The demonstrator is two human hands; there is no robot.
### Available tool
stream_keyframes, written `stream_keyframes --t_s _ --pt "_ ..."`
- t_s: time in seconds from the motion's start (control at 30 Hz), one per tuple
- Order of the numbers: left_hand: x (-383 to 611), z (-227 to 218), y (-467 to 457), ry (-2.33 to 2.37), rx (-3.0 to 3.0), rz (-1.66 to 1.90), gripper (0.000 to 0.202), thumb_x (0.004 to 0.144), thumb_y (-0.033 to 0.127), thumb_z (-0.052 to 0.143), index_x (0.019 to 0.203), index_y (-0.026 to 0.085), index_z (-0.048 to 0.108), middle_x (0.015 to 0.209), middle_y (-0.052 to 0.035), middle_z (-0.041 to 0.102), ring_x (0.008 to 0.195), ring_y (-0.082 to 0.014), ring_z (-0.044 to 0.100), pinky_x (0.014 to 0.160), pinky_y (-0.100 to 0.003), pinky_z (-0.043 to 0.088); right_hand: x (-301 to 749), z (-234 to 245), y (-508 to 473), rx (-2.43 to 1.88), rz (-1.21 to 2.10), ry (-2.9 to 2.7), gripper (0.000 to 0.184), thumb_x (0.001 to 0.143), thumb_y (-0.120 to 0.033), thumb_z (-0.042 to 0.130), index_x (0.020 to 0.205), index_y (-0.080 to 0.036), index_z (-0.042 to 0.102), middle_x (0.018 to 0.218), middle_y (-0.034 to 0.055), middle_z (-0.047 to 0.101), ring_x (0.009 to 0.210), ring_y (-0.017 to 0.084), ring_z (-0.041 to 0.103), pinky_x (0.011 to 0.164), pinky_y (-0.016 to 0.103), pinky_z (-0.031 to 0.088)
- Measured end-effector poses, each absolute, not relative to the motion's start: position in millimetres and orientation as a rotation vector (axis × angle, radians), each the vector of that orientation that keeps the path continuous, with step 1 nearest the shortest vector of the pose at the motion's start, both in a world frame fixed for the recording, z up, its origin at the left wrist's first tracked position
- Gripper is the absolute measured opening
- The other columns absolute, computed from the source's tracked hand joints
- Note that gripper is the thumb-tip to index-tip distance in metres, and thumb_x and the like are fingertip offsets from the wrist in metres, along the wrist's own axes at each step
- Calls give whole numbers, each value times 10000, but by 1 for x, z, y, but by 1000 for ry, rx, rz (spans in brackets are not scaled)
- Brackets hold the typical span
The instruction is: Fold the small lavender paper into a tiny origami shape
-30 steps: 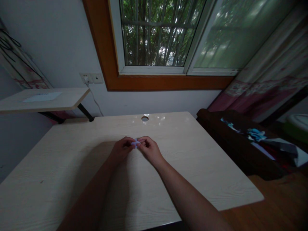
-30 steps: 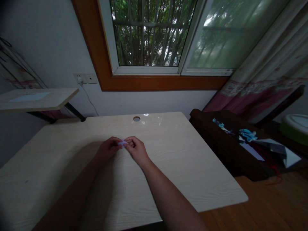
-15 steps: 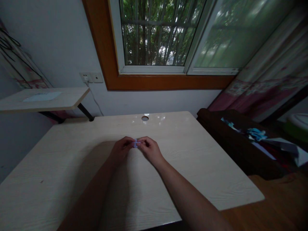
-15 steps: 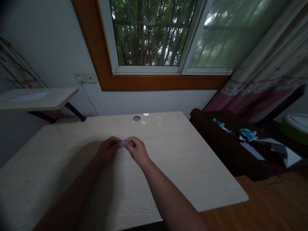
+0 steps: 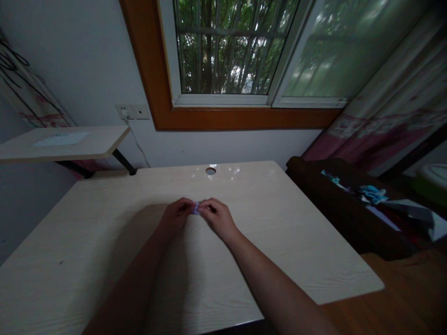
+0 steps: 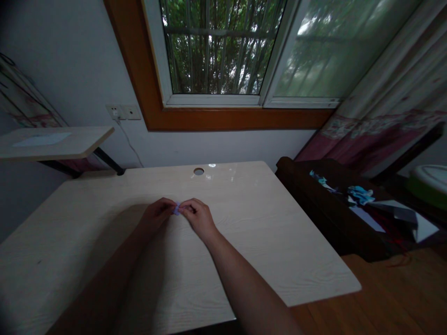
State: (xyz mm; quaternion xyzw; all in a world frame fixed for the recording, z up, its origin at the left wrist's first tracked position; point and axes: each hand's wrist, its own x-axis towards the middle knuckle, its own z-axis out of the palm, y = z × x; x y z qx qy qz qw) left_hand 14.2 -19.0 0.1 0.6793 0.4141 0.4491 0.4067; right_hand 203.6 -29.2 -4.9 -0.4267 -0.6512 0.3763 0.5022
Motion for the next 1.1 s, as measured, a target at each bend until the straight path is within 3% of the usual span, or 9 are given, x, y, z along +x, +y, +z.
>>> stream_keyframes --t_s 0.6,1.1 --pt "14 8 -27 1060 1780 1126 169 894 280 539 921 179 670 820 -30 681 770 -158 623 726 -263 491 203 -5 -30 -1056 871 -1569 114 817 -323 687 853 -223 731 816 28 672 748 168 594 708 281 445" --pt "17 4 -24 1139 1807 1153 190 816 369 664 847 182 677 806 -33 722 748 -168 673 743 -289 545 204 -3 -31 -1043 874 -1577 123 826 -340 683 852 -229 729 815 32 667 747 172 591 701 289 448"
